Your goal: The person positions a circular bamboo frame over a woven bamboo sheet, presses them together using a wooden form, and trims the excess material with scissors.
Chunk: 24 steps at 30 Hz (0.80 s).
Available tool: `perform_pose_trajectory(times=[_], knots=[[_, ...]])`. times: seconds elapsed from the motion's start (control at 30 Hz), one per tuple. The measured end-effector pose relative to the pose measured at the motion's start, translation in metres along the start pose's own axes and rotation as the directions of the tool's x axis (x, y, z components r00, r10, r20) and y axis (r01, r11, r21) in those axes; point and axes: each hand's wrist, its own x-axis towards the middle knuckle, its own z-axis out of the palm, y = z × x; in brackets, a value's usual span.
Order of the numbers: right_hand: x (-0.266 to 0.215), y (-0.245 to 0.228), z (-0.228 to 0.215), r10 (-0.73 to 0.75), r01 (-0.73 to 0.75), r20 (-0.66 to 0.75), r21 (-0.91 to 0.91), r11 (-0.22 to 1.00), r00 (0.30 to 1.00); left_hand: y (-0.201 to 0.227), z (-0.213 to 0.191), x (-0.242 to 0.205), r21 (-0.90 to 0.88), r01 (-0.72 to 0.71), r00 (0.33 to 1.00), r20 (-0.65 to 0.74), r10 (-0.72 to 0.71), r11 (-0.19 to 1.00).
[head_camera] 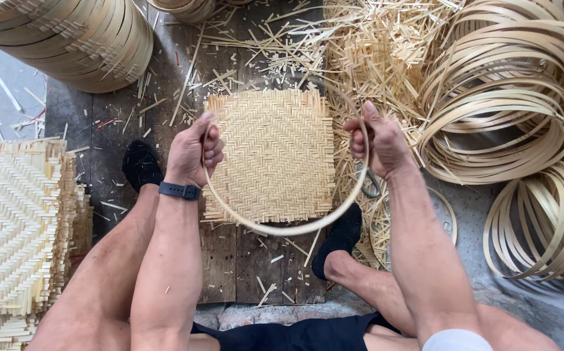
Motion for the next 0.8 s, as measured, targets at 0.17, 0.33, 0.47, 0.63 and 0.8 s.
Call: perform_pose_trajectory(times=[0.17,0.33,0.47,0.63,0.8], knots=[[0.007,0.03,0.008,-0.085,0.108,-0.108,0.233,0.966,0.99,-0.016,-0.015,0.004,-0.127,-0.01,1.0,-0.028,0.006,0.992],[0.013,0.034,-0.009,-0.089,0.119,-0.151,0.201,0.972,0.985,-0.024,-0.022,0.006,-0.102,-0.016,0.999,-0.047,0.012,0.995],[0.016,0.046,-0.011,-0.086,0.065,-0.203,-0.107,0.992,0.975,-0.033,-0.028,0.008,-0.069,-0.123,0.975,-0.195,0.108,0.99],[0.048,0.103,-0.017,-0.238,0.121,-0.197,-0.471,0.874,0.951,-0.078,-0.075,0.035,0.303,-0.251,0.838,-0.406,0.363,0.919],[0.071,0.147,-0.022,-0.329,0.026,-0.196,-0.825,0.565,0.924,-0.107,-0.132,0.063,0.888,-0.102,0.783,-0.207,0.587,0.449]])
